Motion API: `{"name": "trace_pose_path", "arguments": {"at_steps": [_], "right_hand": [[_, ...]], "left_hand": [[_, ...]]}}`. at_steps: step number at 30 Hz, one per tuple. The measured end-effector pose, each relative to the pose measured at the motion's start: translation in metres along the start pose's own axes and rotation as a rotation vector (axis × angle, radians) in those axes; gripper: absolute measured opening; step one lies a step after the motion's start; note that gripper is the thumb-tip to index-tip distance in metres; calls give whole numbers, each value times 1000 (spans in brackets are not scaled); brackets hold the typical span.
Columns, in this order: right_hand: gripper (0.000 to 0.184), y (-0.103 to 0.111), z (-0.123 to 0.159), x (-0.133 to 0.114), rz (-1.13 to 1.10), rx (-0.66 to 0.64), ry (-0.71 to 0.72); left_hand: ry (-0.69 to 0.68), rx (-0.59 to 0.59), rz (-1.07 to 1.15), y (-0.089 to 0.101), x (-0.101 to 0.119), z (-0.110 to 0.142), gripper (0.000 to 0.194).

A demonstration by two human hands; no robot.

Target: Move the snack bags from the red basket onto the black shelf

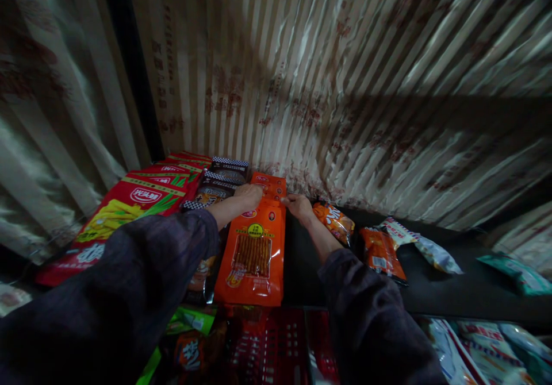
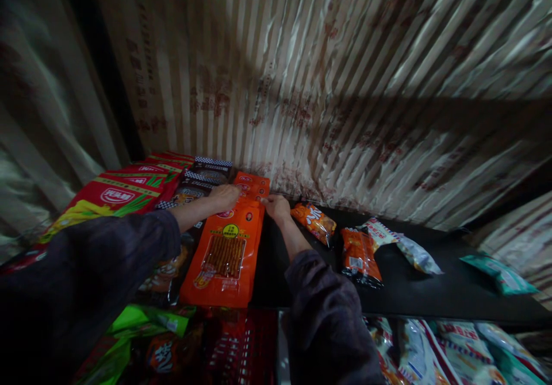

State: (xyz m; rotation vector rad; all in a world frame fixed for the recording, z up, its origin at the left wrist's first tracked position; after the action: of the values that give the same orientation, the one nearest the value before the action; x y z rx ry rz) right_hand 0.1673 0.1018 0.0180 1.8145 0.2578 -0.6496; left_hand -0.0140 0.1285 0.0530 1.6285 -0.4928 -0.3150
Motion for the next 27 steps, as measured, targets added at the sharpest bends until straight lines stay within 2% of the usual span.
{"name": "trace_pose_path", "arguments": {"at_steps": [6, 11, 15, 18, 20, 23, 25, 27], "right_hand": [[13, -7, 0, 8, -49, 6, -47], [16, -12, 0, 10, -48, 42, -81], [10, -16, 2, 9, -63, 79, -83], [12, -14, 3, 6, -97, 106, -46], [11, -11, 2, 5, -105, 81, 24], [13, -8, 1, 5, -88, -14, 113], [13, -8, 0, 7, -76, -47, 109], [12, -10, 0, 8, -62, -45, 87]], "left_hand": [[35, 16, 24, 0, 2, 2, 39], [27, 55, 52, 8, -2, 7, 38], [-25, 51, -66, 15, -5, 14, 30], [-95, 20, -149, 13, -8, 15, 23], [-113, 19, -155, 9, -10, 14, 22], [-56, 44, -65, 3, -14, 11, 18], [-18, 54, -6, -2, -15, 10, 16], [-1, 60, 25, -6, -14, 11, 23]]}}
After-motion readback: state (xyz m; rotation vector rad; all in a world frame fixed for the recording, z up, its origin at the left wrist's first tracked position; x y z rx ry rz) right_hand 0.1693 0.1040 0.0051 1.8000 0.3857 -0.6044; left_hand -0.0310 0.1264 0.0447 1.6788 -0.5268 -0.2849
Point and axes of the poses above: each hand's wrist, its own z-axis away from the middle knuckle, its own y-axis out of the back of the hand, x = y × z, the point moved 2 cm from there along -z, towards the middle knuckle, and after that the axes turned 6 degrees about x, right-handed, at the moved point
